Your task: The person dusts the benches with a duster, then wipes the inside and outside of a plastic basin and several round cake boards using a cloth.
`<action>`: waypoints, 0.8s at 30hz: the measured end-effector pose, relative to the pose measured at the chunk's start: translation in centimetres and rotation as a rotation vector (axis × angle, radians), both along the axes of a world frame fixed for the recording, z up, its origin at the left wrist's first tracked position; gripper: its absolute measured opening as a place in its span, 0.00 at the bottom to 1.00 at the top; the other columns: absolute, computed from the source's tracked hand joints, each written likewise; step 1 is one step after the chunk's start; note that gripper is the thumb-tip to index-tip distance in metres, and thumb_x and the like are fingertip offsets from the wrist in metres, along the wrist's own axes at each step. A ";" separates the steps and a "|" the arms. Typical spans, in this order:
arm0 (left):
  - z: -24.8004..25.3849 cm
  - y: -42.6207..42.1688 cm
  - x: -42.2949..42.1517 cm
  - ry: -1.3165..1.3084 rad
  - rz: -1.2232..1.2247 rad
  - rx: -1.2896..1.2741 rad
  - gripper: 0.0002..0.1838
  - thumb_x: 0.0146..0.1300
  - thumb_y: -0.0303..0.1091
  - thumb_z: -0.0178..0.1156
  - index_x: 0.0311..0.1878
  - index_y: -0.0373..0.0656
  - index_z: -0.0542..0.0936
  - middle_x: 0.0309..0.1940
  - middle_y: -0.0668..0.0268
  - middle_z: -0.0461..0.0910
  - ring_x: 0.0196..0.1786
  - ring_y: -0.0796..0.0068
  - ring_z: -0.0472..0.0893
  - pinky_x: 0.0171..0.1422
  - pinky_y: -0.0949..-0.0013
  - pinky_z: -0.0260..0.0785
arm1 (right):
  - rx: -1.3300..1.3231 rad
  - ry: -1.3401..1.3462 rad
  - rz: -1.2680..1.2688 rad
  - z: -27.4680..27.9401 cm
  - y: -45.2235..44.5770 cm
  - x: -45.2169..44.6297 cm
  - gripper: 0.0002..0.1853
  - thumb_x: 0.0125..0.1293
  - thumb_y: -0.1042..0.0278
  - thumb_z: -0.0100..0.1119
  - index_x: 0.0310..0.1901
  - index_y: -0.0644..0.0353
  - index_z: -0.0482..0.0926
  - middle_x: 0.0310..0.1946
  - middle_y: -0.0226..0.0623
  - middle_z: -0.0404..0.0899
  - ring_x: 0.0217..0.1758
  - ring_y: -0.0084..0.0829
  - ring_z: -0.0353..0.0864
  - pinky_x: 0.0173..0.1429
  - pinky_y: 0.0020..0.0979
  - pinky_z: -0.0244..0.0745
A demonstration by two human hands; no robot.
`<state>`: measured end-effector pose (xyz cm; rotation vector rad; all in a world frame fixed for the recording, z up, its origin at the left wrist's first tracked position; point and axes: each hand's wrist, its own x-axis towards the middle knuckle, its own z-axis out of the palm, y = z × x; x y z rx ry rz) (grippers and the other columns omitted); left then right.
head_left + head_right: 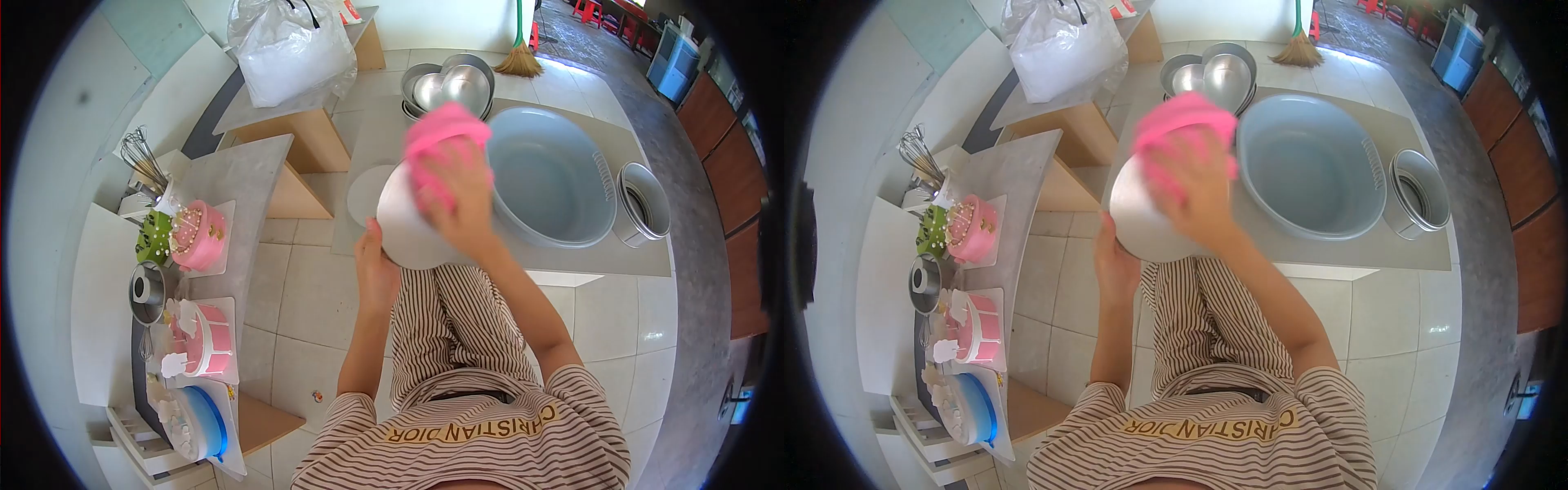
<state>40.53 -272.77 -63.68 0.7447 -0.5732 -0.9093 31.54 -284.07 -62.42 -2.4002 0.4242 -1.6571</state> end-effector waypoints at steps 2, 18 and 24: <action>-1.2 -0.6 -0.1 0.159 0.156 0.088 0.26 0.63 0.47 0.37 0.51 0.32 0.63 0.48 0.59 0.68 0.54 0.70 0.65 0.55 0.67 0.60 | -0.193 0.173 0.161 -0.7 3.3 1.4 0.16 0.46 0.62 0.53 0.40 0.50 0.75 0.47 0.30 0.69 0.51 0.44 0.64 0.59 0.51 0.49; -0.9 -0.7 2.8 0.206 0.112 0.032 0.26 0.63 0.48 0.37 0.52 0.31 0.62 0.50 0.56 0.66 0.52 0.67 0.68 0.55 0.66 0.61 | -0.035 0.328 0.129 -5.0 5.4 -1.5 0.23 0.49 0.58 0.50 0.50 0.50 0.70 0.53 0.36 0.64 0.61 0.47 0.53 0.63 0.53 0.38; -1.2 -0.9 0.8 -0.011 0.163 0.117 0.26 0.63 0.48 0.39 0.50 0.32 0.64 0.48 0.57 0.67 0.50 0.67 0.69 0.53 0.65 0.62 | 0.001 0.152 -0.152 -1.2 1.4 -1.0 0.22 0.46 0.59 0.53 0.46 0.52 0.72 0.48 0.37 0.68 0.55 0.48 0.60 0.58 0.53 0.48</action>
